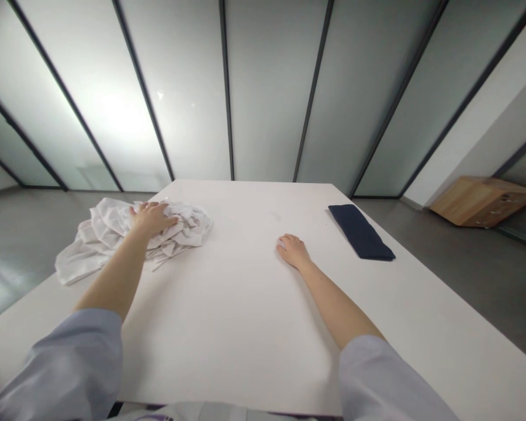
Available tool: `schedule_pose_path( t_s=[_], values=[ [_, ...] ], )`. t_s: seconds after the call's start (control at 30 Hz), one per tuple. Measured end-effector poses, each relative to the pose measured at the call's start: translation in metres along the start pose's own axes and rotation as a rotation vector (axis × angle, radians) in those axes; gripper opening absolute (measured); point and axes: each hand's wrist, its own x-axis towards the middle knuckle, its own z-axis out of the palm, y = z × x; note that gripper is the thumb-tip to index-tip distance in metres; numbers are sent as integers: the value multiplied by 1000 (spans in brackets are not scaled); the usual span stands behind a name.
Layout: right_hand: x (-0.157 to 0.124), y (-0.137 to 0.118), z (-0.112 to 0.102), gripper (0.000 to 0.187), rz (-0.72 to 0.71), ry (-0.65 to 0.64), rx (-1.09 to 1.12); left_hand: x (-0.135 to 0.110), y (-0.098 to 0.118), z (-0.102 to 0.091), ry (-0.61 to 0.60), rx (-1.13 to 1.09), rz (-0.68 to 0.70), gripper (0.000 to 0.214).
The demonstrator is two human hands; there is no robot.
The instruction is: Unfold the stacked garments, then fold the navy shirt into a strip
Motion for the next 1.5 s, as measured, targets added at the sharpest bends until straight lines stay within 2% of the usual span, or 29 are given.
schedule_pose_path(
  t_s=[0.1,0.17,0.27,0.33,0.4,0.47,0.53,0.57,0.63,0.7,0.8,0.87,0.9,0.97,1.03,1.1,1.17,1.23,1.3,1.37,1.43,1.5],
  values=[
    [0,0,1,38,-7,18,9,10,-25,0,-162,4,-40,77],
    [0,0,1,37,-19,27,15,11,-33,2,-199,-13,-23,65],
    [-1,-3,0,35,-20,40,15,6,-33,-2,-147,-65,-43,48],
    [0,-5,-1,34,-3,47,15,4,-24,-11,-28,-114,-99,41],
    [0,-6,0,33,10,53,20,5,-7,-22,147,-176,-125,37],
    [1,-5,2,32,12,65,29,10,19,-33,314,-250,-71,36],
    [2,-3,5,31,10,83,49,15,51,-39,410,-342,73,37],
    [2,-1,7,31,15,98,66,16,69,-39,420,-385,179,38],
    [4,5,10,32,44,165,123,13,106,-31,332,-429,432,39],
    [6,12,11,35,103,294,203,1,140,-14,217,-428,606,41],
    [9,21,10,40,183,508,303,-26,176,24,62,-423,688,48],
    [11,24,9,42,179,569,320,-46,189,49,-65,-402,715,48],
    [11,23,9,42,157,559,311,-55,193,60,-112,-386,730,45],
    [10,18,9,41,85,447,259,-69,196,75,-120,-371,750,37],
    [7,11,8,40,4,277,172,-77,195,83,-103,-375,745,29],
    [3,2,3,40,-46,167,85,-78,191,85,-113,-381,729,24],
    [-1,-8,-6,39,-65,152,28,-75,185,85,-119,-365,657,22],
    [-5,-17,-16,37,-108,158,8,-71,179,84,-70,-330,508,25],
    [-8,-24,-23,34,-209,129,17,-68,173,82,47,-314,343,34],
    [-9,-28,-25,34,-300,110,37,-67,170,78,185,-348,248,44],
    [-8,-27,-23,32,-314,163,48,-68,171,73,247,-403,244,44],
    [-6,-21,-18,32,-237,248,39,-71,174,68,175,-432,347,34]
  ],
)
